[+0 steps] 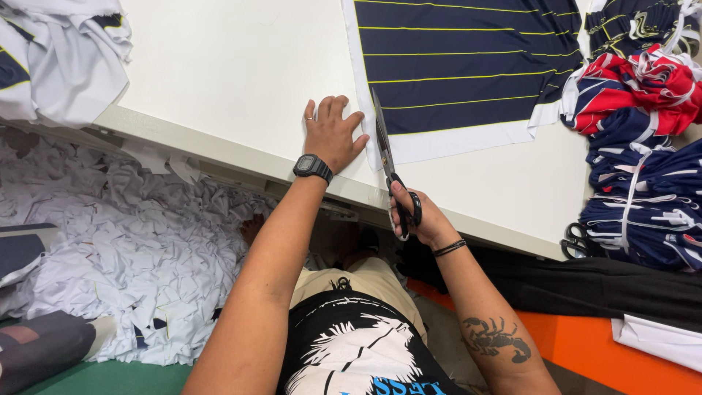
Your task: The person cuts a large piece of dark blue fabric with yellow stripes into smaller rectangular pieces using shears. The person folds the cut pieces and stacks them on the table. The person then cuts another piece of fabric and folds it.
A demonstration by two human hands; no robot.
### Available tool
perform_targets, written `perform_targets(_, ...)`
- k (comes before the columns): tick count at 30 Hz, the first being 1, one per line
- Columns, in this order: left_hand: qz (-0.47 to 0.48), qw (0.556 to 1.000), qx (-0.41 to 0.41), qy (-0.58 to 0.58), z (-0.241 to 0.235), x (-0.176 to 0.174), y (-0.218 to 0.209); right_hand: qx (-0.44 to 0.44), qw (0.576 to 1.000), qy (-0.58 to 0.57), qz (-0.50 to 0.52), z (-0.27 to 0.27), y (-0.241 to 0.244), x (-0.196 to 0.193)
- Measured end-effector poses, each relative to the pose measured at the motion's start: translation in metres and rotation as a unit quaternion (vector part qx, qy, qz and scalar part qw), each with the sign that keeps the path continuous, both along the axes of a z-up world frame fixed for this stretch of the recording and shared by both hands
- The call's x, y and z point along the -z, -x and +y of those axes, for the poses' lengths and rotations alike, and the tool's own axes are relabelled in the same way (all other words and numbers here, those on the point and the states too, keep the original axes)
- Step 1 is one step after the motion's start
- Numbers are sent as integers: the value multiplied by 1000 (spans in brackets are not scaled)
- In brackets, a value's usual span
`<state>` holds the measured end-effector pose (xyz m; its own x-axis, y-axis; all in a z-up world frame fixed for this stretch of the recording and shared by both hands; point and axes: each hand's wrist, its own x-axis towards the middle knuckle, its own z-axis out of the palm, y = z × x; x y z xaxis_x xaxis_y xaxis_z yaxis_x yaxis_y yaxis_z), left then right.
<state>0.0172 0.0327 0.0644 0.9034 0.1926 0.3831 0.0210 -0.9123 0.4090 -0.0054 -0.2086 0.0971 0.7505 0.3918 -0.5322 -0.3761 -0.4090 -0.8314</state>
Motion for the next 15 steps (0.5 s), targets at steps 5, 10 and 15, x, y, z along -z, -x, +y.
perform_targets(5, 3, 1000, -1, 1, 0, 0, 3, -5, 1000, -15, 6, 2, 1, -2)
perform_targets(10, 7, 1000, -3, -2, 0, 1, 1, -14, 1000, -11, -13, 1, 1, 3)
perform_targets(15, -5, 1000, 0, -3, 1, 4, 1, -5, 1000, -11, -4, 0, -3, 19)
